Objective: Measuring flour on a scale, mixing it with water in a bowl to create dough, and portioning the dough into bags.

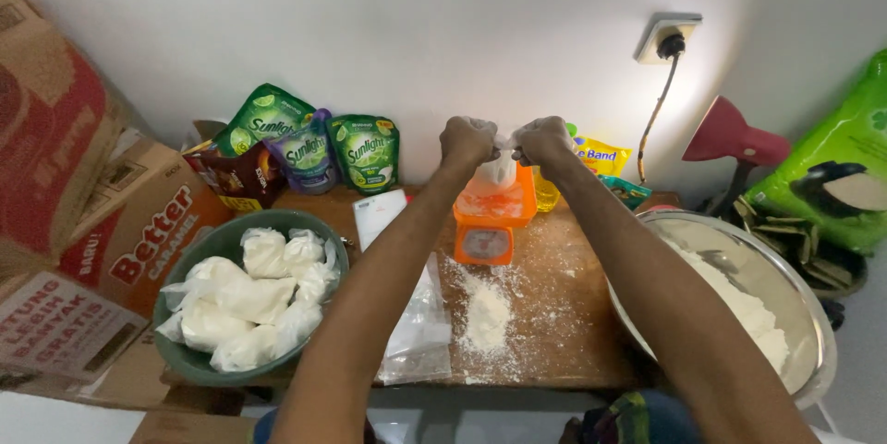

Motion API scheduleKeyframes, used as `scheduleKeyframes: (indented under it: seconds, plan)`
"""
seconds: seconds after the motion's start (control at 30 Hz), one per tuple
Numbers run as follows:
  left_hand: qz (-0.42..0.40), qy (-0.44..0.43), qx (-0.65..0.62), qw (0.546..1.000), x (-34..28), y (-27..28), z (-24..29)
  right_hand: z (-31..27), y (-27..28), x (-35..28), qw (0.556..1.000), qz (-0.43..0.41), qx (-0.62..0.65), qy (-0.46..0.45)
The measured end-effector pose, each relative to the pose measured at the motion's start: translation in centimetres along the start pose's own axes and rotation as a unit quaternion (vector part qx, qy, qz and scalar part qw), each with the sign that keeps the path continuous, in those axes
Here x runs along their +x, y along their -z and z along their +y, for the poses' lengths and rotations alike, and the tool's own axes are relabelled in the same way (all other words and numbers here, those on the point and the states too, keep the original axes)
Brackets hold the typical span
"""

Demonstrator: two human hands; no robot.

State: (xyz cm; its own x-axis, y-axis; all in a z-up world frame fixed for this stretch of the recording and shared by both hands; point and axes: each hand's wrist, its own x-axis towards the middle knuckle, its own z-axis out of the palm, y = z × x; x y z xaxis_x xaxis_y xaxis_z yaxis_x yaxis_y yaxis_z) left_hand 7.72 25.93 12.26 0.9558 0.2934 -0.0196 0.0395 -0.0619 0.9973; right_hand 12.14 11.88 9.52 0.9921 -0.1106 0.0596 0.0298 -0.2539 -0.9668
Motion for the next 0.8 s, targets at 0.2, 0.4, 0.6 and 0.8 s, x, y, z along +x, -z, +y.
scheduleKeyframes:
  seconds: [0.2, 0.4, 0.6, 0.8]
  plan:
    - [0.008, 0.017, 0.037, 0.999, 0.1, 0.1, -0.9, -1.2, 0.5, -1.9, 0.999, -0.026, -0.015, -0.033]
    - [-0.015, 0.03, 0.026, 0.999, -1.4, 0.3, -0.7, 0.0, 0.6, -1.3, 0.999, -0.039, -0.02, -0.022]
    - [0.0, 0.054, 0.146, 0.988, -0.7, -0.3, -2.9, 3.6, 0.6, -0.8, 0.997, -0.064, 0.01, -0.029]
    - [-0.055, 0.061, 0.23, 0.97, -0.8, 0.1, -6.6, 6.4, 0.8, -1.7, 0.994, -0.086, -0.01, -0.066]
